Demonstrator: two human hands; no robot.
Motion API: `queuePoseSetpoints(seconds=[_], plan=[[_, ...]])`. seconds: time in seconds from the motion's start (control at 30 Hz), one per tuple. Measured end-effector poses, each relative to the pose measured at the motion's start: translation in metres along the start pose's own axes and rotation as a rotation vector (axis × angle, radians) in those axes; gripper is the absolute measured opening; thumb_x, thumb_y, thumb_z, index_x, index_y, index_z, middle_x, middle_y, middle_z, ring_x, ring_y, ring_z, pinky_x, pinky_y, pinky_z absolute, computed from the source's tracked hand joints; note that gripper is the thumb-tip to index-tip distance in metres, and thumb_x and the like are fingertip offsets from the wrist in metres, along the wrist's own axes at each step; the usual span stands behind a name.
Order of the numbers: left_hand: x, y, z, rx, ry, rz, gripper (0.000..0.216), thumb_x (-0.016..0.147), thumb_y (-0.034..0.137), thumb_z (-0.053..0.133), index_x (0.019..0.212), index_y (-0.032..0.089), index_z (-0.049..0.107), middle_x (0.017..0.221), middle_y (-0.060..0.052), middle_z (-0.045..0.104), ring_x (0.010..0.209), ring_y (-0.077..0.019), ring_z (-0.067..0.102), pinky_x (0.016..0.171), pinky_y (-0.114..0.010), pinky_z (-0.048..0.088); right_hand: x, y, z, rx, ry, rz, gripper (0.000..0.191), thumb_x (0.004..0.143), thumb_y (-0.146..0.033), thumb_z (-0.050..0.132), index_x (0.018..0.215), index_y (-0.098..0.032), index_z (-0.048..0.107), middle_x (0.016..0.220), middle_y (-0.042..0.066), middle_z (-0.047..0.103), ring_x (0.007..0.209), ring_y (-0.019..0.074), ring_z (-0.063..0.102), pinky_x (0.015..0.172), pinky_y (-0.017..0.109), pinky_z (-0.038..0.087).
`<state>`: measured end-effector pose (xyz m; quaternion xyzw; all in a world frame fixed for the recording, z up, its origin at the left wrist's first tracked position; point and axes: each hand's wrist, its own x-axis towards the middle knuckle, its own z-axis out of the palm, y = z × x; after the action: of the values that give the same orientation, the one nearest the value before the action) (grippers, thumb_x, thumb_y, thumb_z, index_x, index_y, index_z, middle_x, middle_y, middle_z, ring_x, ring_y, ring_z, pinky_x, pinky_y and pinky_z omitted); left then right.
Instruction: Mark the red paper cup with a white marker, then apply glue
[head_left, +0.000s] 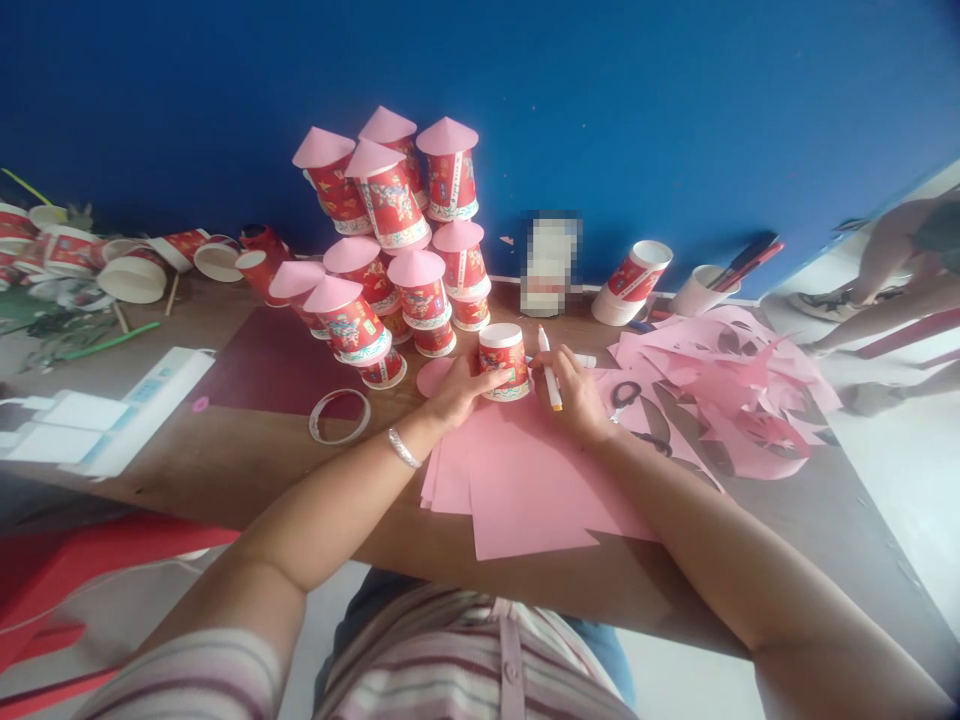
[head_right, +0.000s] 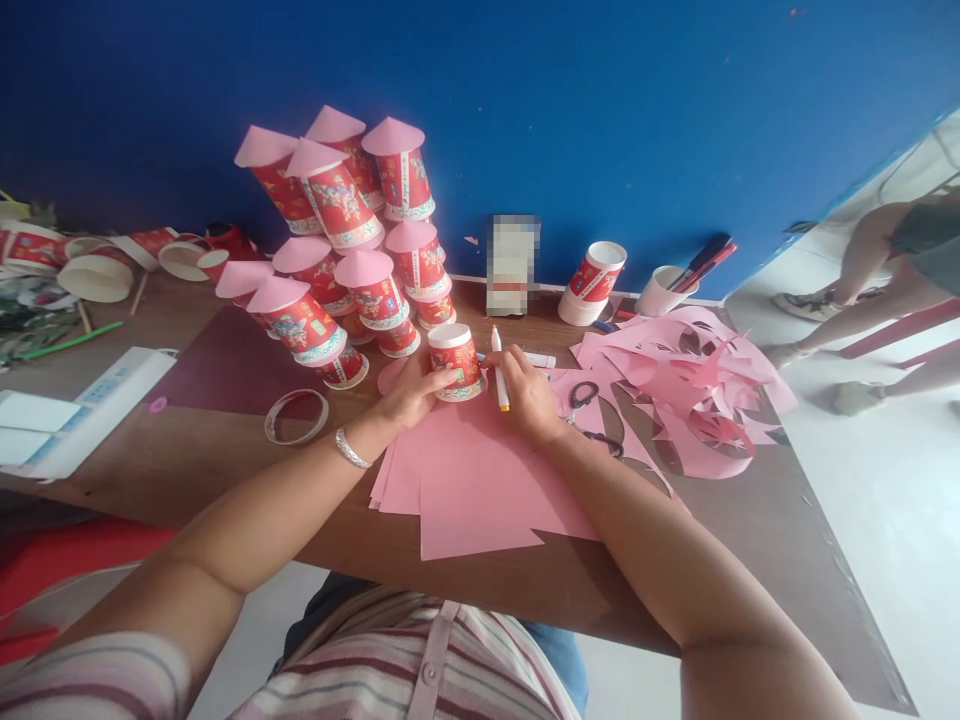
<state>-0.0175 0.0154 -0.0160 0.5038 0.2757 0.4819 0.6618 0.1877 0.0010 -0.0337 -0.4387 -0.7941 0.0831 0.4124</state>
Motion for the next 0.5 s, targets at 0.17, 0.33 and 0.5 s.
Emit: queuePoseSetpoints(seconds=[0.17,0.33,0.5], plan=[[0.001,-0.001,-0.001,0.106,0.023,0.029,0.049,0.077,0.041,0.086,0.116,0.019,0.066,0.111,-0.008,0.075,0.106,-0.0279,0.071,0.097,-0.045,0.058,0.002,0.003,0.005,-0.034,0.002,0.047,0.013,0.098,-0.019,0.051,0.107,-0.024,0.060,0.098,0.006,0.065,0.082,0.0218,0.065,0.068,0.031,0.046],[0.001,0.003,0.003,0.194,0.011,0.028,0.047,0.076,0.047,0.083,0.111,0.019,0.066,0.109,-0.009,0.074,0.107,-0.0299,0.070,0.101,-0.052,0.058,0.005,0.007,0.008,-0.093,-0.064,0.109,0.022,0.094,-0.020,0.053,0.114,-0.022,0.060,0.106,0.010,0.067,0.090,0.0262,0.069,0.069,0.032,0.048],[0.000,0.009,0.008,0.259,0.018,0.047,0.050,0.076,0.043,0.084,0.114,0.020,0.061,0.110,-0.010,0.073,0.110,-0.0319,0.068,0.103,-0.056,0.055,0.006,0.005,0.008,-0.140,-0.115,0.152,0.031,0.087,-0.016,0.057,0.118,-0.020,0.062,0.113,0.013,0.068,0.091,0.0281,0.069,0.069,0.033,0.050]])
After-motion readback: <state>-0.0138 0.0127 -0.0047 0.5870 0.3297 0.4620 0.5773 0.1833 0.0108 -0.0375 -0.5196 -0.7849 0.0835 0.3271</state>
